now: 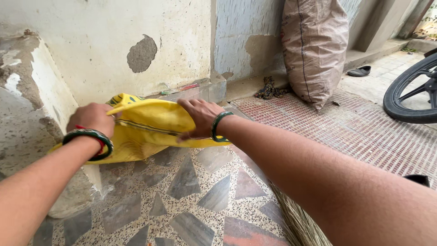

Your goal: The person folds a large yellow plastic bag by hand, smoothing it against the tiled floor, and then inserts a grass broom bundle into a purple handle.

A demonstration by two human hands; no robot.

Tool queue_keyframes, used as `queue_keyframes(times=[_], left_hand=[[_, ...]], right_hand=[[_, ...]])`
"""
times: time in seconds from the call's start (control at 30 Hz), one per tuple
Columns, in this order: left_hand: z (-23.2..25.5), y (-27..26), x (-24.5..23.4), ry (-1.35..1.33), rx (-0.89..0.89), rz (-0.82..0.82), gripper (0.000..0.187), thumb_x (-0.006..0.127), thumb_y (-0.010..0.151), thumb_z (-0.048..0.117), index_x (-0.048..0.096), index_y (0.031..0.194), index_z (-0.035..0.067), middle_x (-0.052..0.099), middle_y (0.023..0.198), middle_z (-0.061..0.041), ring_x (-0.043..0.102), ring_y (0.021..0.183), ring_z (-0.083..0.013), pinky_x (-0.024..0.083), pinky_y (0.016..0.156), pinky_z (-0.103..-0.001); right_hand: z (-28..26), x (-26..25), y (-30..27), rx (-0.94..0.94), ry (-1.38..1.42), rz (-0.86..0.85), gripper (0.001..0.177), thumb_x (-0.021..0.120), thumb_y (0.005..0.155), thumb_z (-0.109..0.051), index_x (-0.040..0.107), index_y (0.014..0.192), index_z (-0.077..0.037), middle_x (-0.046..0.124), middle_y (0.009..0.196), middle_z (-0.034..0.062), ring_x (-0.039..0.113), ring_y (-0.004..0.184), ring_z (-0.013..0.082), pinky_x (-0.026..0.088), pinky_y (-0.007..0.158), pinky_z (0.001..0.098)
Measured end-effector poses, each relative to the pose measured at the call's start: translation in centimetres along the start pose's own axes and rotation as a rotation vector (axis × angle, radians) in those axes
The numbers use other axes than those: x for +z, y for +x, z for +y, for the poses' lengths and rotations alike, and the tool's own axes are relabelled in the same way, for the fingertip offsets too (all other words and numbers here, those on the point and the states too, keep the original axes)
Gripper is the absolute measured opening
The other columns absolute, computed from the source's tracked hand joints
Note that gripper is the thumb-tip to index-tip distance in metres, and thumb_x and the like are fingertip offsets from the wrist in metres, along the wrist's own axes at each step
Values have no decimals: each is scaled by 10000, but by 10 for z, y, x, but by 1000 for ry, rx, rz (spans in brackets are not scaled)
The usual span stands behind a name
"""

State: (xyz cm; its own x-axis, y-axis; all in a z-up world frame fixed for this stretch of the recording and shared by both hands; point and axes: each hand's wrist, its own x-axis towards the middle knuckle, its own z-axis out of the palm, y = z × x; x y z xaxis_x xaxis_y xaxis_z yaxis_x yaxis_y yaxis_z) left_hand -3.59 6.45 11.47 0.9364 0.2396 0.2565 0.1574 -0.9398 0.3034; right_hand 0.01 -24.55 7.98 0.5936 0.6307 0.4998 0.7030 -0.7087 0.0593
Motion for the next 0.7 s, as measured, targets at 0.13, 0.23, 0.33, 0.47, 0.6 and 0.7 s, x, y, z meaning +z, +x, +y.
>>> queue_keyframes(times=[0.13,0.23,0.33,0.47,0.6,0.7], left_hand=[[-21,28,-8,-134,-42,69,235,640,968,322,818,1118,355,767,1066,-127,718,953,-373,558,877,-464],[-31,33,-5,-155,-54,32,250,669,946,400,817,1132,321,776,1050,-124,725,936,-368,562,867,-465],[-48,26,-4,-156,-47,20,354,691,942,527,807,1157,272,776,1033,-144,717,928,-374,557,864,-476],[-65,17,-8,-82,-20,14,404,652,997,539,796,1208,226,782,930,-214,718,886,-385,554,860,-495],[-76,8,0,-352,-32,-5,559,584,972,535,729,1372,173,796,1007,-225,760,965,-361,562,941,-484],[-81,8,9,-592,284,-34,993,700,902,649,337,1542,-18,575,1329,-234,561,1250,-316,432,1018,-458]], right_hand=[[26,11,-24,320,-52,-317,772,754,760,-603,623,1344,-116,714,1108,150,701,1011,333,577,841,463],[30,-5,-14,545,53,-432,351,608,987,-466,757,1133,-184,765,977,81,739,895,262,600,826,416],[31,-37,16,669,216,-276,336,597,970,-470,757,1081,-197,776,904,67,739,783,223,607,759,385],[20,-73,53,672,210,107,384,745,911,-480,764,955,-100,737,845,133,662,724,253,531,693,397],[1,-92,89,709,312,347,310,783,878,-420,776,911,-111,748,809,103,668,671,182,522,652,349],[-15,-112,109,730,447,377,214,722,895,-339,775,897,-132,771,786,48,705,631,127,557,615,326]])
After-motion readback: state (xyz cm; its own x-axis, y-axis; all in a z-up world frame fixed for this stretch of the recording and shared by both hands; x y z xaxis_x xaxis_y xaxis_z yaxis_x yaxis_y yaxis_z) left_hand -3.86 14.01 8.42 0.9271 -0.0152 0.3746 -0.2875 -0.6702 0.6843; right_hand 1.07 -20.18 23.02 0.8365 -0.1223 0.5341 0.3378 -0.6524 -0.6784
